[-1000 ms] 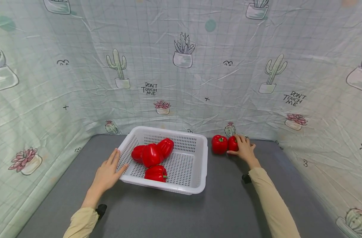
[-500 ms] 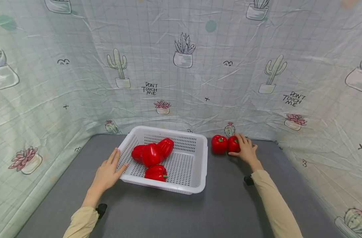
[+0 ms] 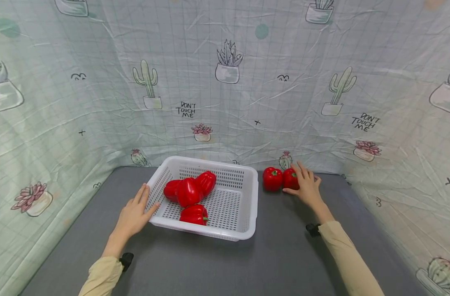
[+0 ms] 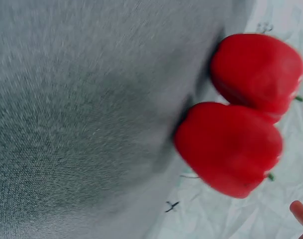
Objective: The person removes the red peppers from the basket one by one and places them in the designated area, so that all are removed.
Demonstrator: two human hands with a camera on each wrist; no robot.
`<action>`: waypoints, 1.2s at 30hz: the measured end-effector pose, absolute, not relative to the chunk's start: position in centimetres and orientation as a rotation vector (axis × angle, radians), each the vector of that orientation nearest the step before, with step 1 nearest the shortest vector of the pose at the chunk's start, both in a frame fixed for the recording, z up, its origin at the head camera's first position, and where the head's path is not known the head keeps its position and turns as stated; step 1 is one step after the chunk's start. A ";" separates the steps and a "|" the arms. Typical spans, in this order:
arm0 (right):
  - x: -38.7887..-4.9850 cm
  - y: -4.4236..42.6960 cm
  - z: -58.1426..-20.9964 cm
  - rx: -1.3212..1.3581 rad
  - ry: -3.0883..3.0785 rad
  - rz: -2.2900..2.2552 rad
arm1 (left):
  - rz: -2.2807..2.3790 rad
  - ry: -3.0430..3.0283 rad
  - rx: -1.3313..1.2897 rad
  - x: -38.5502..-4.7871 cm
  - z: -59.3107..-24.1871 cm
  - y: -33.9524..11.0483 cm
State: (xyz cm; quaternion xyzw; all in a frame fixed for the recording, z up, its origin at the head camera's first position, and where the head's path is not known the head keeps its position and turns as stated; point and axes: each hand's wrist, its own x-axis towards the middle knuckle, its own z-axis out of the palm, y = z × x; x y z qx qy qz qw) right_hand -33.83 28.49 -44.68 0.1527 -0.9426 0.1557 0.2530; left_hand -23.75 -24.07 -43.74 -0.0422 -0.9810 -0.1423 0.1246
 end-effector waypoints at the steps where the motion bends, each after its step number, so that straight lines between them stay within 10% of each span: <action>1: -33.6 28.3 -44.5 0.423 -2.552 0.424 | -0.418 -2.858 -0.124 -23.8 -43.7 -24.1; 36: -25.4 17.7 -40.4 0.934 -2.454 0.370 | -0.449 -2.846 -0.135 -23.6 -43.7 -24.1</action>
